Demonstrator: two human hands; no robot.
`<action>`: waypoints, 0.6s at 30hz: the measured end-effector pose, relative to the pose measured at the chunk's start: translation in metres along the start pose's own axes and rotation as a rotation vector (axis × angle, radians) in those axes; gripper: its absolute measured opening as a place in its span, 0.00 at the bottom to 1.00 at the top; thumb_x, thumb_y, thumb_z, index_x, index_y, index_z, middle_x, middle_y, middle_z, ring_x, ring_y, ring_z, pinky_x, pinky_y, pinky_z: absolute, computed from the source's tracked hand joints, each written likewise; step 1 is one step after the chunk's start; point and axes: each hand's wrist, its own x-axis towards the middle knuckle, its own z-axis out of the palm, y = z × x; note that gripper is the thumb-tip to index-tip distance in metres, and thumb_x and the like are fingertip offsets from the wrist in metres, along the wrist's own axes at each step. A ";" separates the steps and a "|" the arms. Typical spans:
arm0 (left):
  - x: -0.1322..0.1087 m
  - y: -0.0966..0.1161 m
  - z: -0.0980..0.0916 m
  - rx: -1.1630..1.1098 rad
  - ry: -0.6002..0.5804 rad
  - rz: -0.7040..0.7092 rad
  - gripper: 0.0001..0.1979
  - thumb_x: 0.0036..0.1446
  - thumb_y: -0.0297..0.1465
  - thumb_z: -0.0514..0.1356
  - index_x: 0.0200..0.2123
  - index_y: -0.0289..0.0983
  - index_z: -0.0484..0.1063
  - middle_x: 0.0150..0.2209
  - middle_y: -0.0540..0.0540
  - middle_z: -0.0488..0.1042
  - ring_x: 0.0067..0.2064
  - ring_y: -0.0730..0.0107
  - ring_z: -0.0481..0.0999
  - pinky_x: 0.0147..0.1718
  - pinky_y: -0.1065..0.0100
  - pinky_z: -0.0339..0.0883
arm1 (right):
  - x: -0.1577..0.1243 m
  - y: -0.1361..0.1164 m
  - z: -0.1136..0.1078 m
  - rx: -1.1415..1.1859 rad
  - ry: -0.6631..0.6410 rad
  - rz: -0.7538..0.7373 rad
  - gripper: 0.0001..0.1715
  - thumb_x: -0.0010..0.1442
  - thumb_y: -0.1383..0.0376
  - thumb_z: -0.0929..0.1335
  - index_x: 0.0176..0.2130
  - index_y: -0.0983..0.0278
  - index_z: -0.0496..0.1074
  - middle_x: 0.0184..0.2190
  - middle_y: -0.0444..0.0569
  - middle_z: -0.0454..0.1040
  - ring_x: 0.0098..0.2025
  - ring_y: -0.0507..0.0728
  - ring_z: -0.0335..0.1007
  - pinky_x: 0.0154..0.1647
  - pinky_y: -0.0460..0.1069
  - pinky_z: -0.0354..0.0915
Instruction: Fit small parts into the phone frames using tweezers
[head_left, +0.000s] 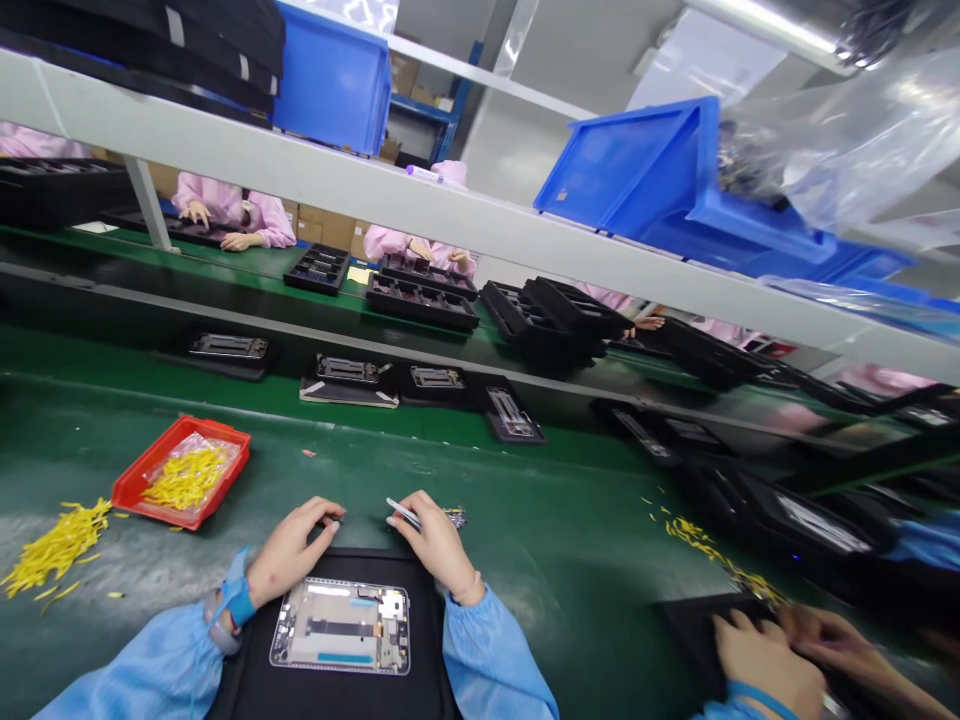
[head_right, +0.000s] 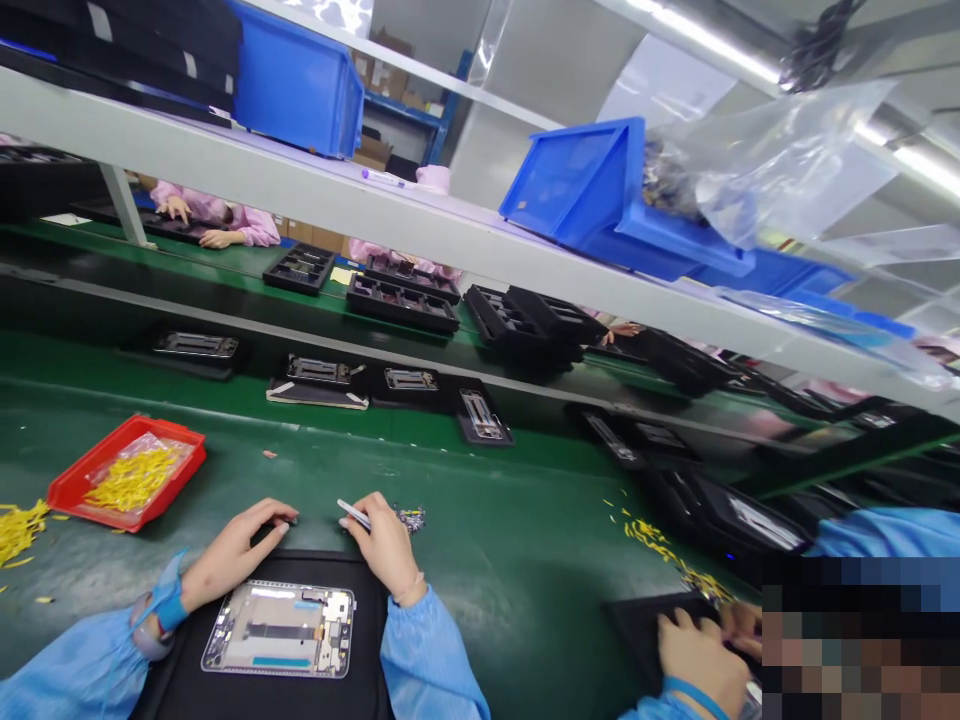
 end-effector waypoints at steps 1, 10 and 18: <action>0.000 -0.001 0.000 0.012 -0.004 0.010 0.11 0.56 0.36 0.53 0.35 0.39 0.73 0.36 0.44 0.76 0.37 0.62 0.76 0.41 0.65 0.67 | 0.000 0.000 0.000 -0.002 -0.006 0.012 0.04 0.57 0.67 0.70 0.36 0.62 0.73 0.38 0.47 0.73 0.41 0.56 0.73 0.39 0.46 0.63; 0.000 -0.008 0.003 0.111 -0.037 0.067 0.13 0.58 0.35 0.50 0.36 0.38 0.72 0.37 0.44 0.75 0.39 0.62 0.76 0.42 0.63 0.68 | 0.004 0.006 0.007 0.032 -0.021 0.022 0.03 0.57 0.69 0.68 0.31 0.62 0.72 0.35 0.47 0.73 0.39 0.57 0.72 0.37 0.47 0.62; -0.003 0.006 0.008 -0.097 -0.003 -0.013 0.15 0.53 0.39 0.55 0.41 0.38 0.70 0.37 0.45 0.77 0.37 0.66 0.77 0.41 0.65 0.72 | 0.013 -0.028 0.020 0.855 0.014 0.040 0.24 0.50 0.45 0.68 0.29 0.64 0.67 0.20 0.39 0.63 0.20 0.48 0.55 0.20 0.44 0.53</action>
